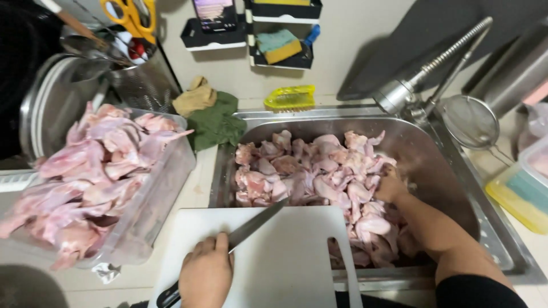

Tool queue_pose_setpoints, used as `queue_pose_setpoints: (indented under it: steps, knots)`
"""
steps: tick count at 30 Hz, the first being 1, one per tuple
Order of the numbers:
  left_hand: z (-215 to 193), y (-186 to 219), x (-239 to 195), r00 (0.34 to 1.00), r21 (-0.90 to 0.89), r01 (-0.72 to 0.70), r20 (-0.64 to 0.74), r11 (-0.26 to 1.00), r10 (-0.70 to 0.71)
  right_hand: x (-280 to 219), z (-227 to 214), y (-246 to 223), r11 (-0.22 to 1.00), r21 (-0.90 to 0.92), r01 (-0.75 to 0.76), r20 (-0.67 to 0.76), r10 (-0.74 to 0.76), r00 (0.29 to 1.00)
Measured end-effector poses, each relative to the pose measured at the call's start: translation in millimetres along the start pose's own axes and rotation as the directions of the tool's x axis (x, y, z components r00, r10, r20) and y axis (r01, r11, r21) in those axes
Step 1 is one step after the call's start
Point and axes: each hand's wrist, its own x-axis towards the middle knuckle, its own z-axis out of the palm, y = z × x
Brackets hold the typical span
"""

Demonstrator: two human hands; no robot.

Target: The person cuts raw chicken wings into smaller pieces on a white cutting board using a knife. They repeatedly transfer the cut pieces into a stainless steel sink and occasionally rinse them under running water.

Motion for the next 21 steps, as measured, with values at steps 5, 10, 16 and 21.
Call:
queue_pose_setpoints:
  steps: [5, 10, 16, 21]
  knots:
    - [5.9, -0.4, 0.2, 0.997, -0.006, -0.004, 0.08, 1.0, 0.005, 29.1, 23.7, 32.7, 0.955, 0.292, 0.05, 0.127, -0.09, 0.988]
    - [6.3, 0.0, 1.1, 0.997, -0.007, -0.005, 0.071, 1.0, 0.006, 0.6, -12.8, 8.4, 0.943, 0.322, -0.083, 0.252, -0.001, 0.968]
    - [7.4, 3.3, 1.1, 1.0, -0.036, -0.027, 0.009, 0.999, 0.027, -64.8, -74.4, -33.4, 0.974, 0.118, -0.192, 0.172, 0.171, 0.97]
    - [13.2, 4.2, 8.2, 0.999, -0.06, -0.042, 0.002, 0.997, 0.042, -58.8, -106.2, -7.9, 0.94, -0.34, -0.03, -0.248, -0.059, 0.967]
